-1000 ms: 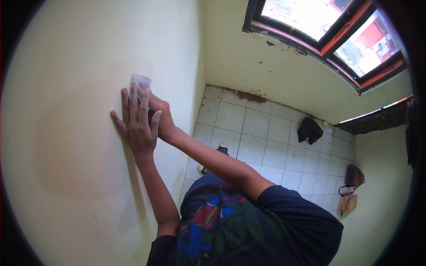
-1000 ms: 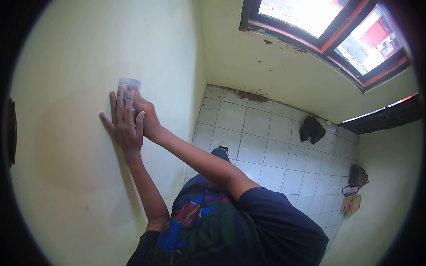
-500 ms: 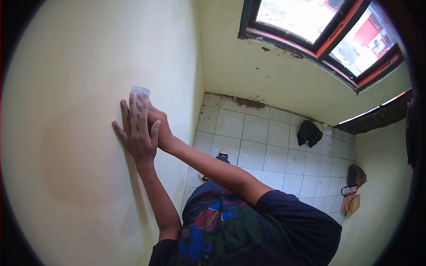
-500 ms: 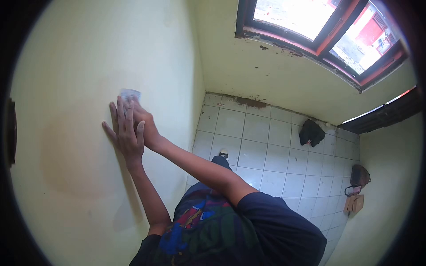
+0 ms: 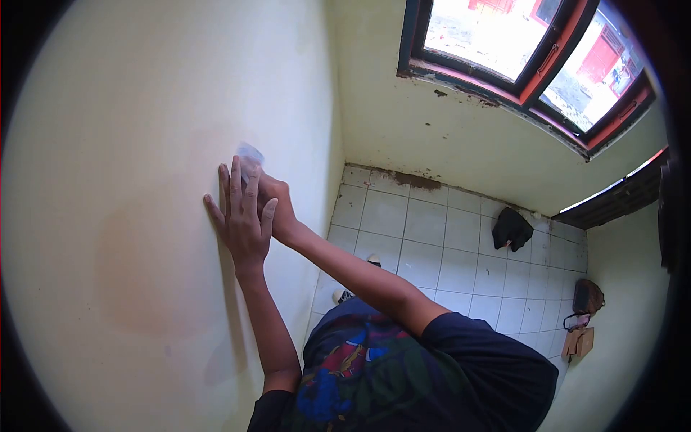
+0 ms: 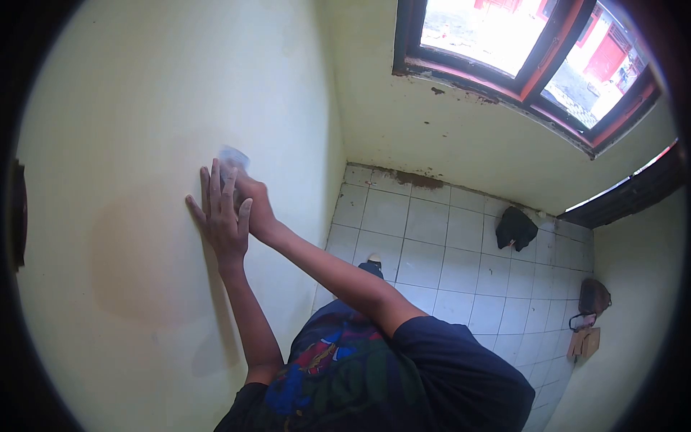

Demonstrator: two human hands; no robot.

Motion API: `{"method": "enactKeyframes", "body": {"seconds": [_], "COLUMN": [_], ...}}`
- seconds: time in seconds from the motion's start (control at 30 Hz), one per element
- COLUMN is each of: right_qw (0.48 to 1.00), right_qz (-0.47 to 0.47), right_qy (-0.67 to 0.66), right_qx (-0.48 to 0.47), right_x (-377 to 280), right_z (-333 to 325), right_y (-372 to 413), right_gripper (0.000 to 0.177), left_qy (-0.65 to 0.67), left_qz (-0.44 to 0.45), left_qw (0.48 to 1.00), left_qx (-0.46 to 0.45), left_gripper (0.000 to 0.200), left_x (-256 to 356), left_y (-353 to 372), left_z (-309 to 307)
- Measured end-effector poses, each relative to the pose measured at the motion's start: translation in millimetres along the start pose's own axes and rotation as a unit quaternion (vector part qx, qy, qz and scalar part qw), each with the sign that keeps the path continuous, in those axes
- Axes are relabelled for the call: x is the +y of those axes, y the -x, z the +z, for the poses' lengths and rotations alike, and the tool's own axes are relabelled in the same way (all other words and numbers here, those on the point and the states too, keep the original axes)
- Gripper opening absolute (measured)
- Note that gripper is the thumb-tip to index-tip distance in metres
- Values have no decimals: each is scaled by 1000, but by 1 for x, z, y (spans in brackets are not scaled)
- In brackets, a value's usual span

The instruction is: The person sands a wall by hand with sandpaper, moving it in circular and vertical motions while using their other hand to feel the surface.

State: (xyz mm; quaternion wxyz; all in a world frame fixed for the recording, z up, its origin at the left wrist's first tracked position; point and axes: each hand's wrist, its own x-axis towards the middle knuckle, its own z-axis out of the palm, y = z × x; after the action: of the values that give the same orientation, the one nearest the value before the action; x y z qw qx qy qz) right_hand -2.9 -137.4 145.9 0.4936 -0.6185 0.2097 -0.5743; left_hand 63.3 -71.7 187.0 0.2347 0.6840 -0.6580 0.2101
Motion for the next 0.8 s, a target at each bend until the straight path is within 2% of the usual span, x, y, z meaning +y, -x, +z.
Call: {"method": "enactKeyframes", "body": {"seconds": [0.03,0.07,0.1,0.13,0.17,0.2,0.23,0.27,0.33,0.37,0.43,0.5,0.53,0.6,0.67,0.73,0.8], "right_qw": [1000,995,978,979,977,972,979,979,971,958,971,991,991,965,971,959,983], "right_qz": [2,-83,-167,-167,-146,-126,-79,-82,82,194,150,-38,-35,-201,-186,-200,-21], "right_qy": [-1,61,121,119,159,198,185,183,222,213,186,126,123,165,147,195,169], "right_qx": [0,6,12,11,0,-13,42,38,19,-8,-14,32,32,40,11,49,75], "right_x": [-1,-2,-3,11,31,53,69,79,75,64,8,-35,-50,-67,-44,10,50], "right_z": [2,4,7,4,-5,-11,-12,-16,-26,-26,-16,3,10,21,22,12,4], "right_y": [-2,-5,-5,0,9,17,24,25,20,9,-18,-36,-42,-51,-42,-20,16], "right_gripper": [52,52,52,52,52,51,53,53,54,56,54,55,55,55,56,57,64], "left_qy": [50,99,97,41,-15,-17,-32,-46,-39,-21,-5,154,152,246,192,104,80], "left_qz": [-1,-3,-4,9,19,16,22,28,23,18,15,0,0,40,32,25,8], "left_qw": [998,994,994,999,1000,1000,999,998,999,1000,1000,987,987,953,969,988,992], "left_qx": [26,52,50,26,2,4,-4,-12,-12,-7,-3,50,47,175,154,108,95], "left_gripper": [52,52,52,52,52,52,51,50,49,49,48,48,48,48,49,49,49], "left_x": [-1,-2,-4,-4,-4,-4,-2,-1,-1,-1,1,3,5,6,4,2,1], "left_y": [0,1,3,3,3,4,3,3,2,2,3,0,-3,-15,-18,-21,-21], "left_z": [1,1,2,4,4,3,2,2,0,0,-1,-9,-14,-30,-50,-58,-56]}}
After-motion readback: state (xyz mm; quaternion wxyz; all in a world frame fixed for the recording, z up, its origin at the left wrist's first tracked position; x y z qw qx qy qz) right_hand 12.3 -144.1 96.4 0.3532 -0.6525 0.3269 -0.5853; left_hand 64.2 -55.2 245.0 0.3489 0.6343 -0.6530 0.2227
